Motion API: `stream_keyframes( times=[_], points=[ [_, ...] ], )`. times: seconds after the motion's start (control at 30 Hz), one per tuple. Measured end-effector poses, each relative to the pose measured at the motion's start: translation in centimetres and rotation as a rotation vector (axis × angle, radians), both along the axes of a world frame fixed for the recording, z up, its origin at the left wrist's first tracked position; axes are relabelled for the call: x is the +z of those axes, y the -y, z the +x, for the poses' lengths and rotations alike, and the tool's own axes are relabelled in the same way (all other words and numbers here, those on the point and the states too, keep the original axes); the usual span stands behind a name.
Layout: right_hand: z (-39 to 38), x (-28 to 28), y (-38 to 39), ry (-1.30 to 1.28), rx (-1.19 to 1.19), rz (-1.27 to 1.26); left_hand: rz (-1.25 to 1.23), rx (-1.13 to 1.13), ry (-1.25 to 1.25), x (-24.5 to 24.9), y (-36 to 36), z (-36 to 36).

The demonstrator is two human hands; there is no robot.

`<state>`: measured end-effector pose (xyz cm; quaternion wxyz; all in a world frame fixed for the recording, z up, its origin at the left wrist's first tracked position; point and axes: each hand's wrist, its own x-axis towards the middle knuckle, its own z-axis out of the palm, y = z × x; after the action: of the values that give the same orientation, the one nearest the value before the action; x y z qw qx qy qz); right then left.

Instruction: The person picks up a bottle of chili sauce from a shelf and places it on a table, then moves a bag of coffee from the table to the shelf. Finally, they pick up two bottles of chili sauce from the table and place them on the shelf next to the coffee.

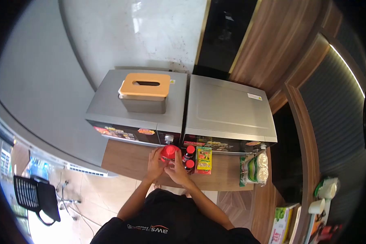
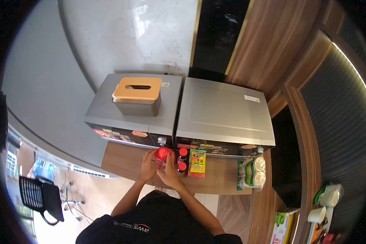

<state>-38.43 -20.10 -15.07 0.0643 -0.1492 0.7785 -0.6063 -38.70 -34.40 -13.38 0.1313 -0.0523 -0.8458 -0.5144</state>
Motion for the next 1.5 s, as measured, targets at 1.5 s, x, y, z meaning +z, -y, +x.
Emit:
stream_keyframes(
  times=[1.5],
  points=[
    [21.2,10.4,1.4,0.034,-0.828,-0.291,0.614,-1.192,0.260,11.6,-4.2,5.8]
  ],
)
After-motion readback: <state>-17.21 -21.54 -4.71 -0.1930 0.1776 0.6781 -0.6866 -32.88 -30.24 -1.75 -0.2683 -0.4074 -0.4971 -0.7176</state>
